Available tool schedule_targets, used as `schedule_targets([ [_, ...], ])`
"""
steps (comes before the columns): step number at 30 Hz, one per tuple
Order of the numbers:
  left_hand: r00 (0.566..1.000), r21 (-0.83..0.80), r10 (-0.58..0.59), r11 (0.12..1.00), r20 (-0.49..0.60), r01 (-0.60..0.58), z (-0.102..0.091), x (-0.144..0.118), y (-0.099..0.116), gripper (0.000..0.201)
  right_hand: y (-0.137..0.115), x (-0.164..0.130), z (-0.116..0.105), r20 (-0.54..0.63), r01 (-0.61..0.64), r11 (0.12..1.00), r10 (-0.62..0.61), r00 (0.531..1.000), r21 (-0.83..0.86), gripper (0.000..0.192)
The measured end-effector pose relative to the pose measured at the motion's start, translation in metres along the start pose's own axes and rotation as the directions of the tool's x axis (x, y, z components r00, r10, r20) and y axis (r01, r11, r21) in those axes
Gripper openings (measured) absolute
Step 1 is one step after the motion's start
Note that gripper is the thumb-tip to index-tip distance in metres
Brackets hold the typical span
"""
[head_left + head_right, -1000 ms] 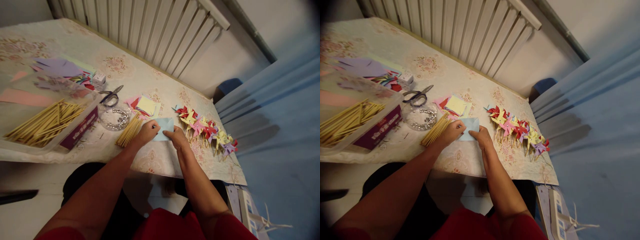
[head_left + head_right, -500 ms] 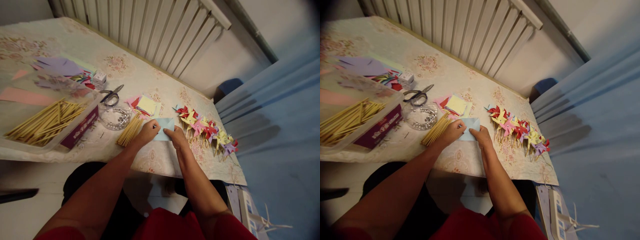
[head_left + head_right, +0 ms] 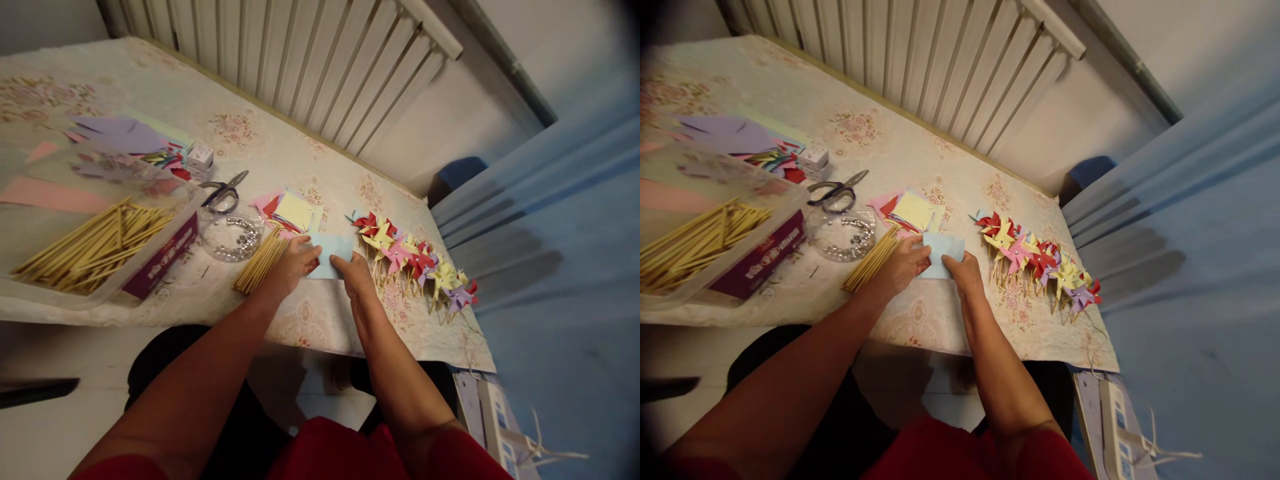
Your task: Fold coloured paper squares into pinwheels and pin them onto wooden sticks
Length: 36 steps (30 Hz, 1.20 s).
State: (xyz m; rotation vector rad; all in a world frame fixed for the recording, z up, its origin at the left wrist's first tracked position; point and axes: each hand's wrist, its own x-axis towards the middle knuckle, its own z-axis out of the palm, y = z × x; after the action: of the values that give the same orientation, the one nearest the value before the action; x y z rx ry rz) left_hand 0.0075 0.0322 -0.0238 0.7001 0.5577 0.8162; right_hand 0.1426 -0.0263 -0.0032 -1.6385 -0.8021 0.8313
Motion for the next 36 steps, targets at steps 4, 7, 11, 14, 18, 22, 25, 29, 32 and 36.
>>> schedule_targets([
  [4,0.990,0.057,-0.002,0.998,0.139,-0.006,-0.005,0.005,-0.008,0.042,0.002,-0.001,0.002,0.008,-0.018,1.000,0.018,1.000,-0.006,0.024],
  [7,0.996,0.125,0.007,0.992,0.084,-0.017,-0.007,0.008,-0.013,0.039,0.003,-0.002,0.004,0.022,-0.040,0.999,0.040,0.999,0.016,0.025],
  [11,0.999,0.189,0.031,0.981,0.028,-0.036,-0.007,0.010,-0.016,0.037,0.003,-0.002,0.006,0.034,-0.059,0.998,0.058,0.998,0.035,0.025],
  [14,0.999,0.207,0.036,0.978,0.006,-0.037,-0.007,0.011,-0.017,0.034,0.003,-0.002,0.007,0.046,-0.074,0.996,0.071,0.996,0.052,0.026],
  [18,0.999,0.208,0.041,0.977,0.023,-0.045,-0.007,0.010,-0.018,0.031,0.003,-0.003,0.007,0.061,-0.077,0.995,0.073,0.995,0.070,0.026],
  [22,0.999,0.191,0.027,0.981,0.034,-0.033,-0.005,0.007,-0.013,0.032,0.005,-0.005,0.001,0.101,-0.064,0.997,0.058,0.993,0.052,0.029],
  [25,0.999,0.173,0.012,0.985,0.040,-0.018,-0.005,0.004,-0.010,0.036,0.006,-0.010,-0.007,0.105,-0.062,0.997,0.057,0.993,0.045,0.031],
  [29,0.999,0.150,0.013,0.989,0.051,-0.021,-0.004,0.004,-0.008,0.037,0.010,-0.024,-0.019,-0.177,0.007,1.000,-0.007,0.984,0.004,0.028],
  [32,0.999,0.148,0.008,0.989,0.032,-0.012,-0.004,0.004,-0.008,0.036,0.016,-0.037,-0.025,-0.325,0.100,0.994,-0.109,0.939,-0.043,0.024],
  [36,1.000,0.137,0.013,0.990,0.013,-0.015,-0.003,0.004,-0.007,0.037,0.017,-0.050,-0.027,-0.262,0.156,0.985,-0.170,0.950,-0.074,0.017],
])
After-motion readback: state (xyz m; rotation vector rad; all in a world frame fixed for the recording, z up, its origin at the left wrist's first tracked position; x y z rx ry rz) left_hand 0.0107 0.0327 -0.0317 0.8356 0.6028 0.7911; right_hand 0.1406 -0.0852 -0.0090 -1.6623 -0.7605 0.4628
